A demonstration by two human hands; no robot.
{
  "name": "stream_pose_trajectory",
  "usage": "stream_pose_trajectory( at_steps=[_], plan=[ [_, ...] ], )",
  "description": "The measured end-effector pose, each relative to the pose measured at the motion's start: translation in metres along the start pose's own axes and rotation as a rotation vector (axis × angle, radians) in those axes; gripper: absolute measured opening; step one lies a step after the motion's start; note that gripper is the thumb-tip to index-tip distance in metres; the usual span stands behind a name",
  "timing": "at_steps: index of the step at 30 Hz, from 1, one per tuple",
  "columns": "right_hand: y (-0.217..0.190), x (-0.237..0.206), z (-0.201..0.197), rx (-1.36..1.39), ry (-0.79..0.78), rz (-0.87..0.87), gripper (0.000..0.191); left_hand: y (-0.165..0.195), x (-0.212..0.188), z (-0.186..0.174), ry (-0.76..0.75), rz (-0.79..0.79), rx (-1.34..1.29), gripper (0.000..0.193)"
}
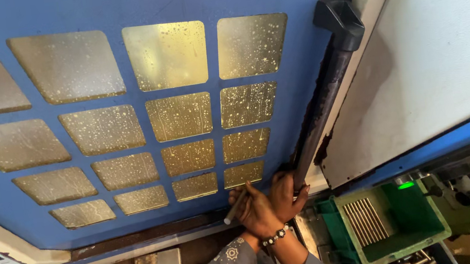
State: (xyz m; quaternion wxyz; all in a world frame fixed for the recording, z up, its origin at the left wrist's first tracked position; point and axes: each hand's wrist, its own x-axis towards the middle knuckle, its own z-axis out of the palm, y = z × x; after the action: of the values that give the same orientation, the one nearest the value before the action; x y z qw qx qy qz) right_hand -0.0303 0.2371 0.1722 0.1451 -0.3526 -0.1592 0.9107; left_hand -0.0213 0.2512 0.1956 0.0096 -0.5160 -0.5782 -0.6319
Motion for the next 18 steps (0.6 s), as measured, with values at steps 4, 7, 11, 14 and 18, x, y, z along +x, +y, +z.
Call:
stream_pose_trajectory(
  at_steps=[4, 7, 11, 14, 18],
  plan=[
    [0.0, -0.0011, -0.0005, -0.015, 0.005, -0.009, 0.037, -0.0011, -0.001, 0.001, 0.002, -0.005, -0.016, 0.033],
    [-0.0002, 0.0004, -0.0037, -0.008, -0.055, -0.006, 0.037, -0.002, -0.002, 0.0021, 0.0, -0.009, -0.011, 0.032],
    [0.0012, 0.0017, -0.0065, -0.001, -0.015, 0.014, 0.038, -0.0015, -0.0024, 0.0046, 0.044, 0.033, 0.034, 0.035],
    [0.0007, -0.0017, -0.0063, -0.021, -0.039, 0.006, 0.037, -0.0009, -0.0014, 0.0025, 0.03, 0.035, 0.013, 0.036],
    [0.0002, -0.006, -0.0033, -0.028, -0.047, 0.0, 0.036, 0.0016, 0.0014, -0.0007, 0.003, 0.029, 0.015, 0.031]
  ],
)
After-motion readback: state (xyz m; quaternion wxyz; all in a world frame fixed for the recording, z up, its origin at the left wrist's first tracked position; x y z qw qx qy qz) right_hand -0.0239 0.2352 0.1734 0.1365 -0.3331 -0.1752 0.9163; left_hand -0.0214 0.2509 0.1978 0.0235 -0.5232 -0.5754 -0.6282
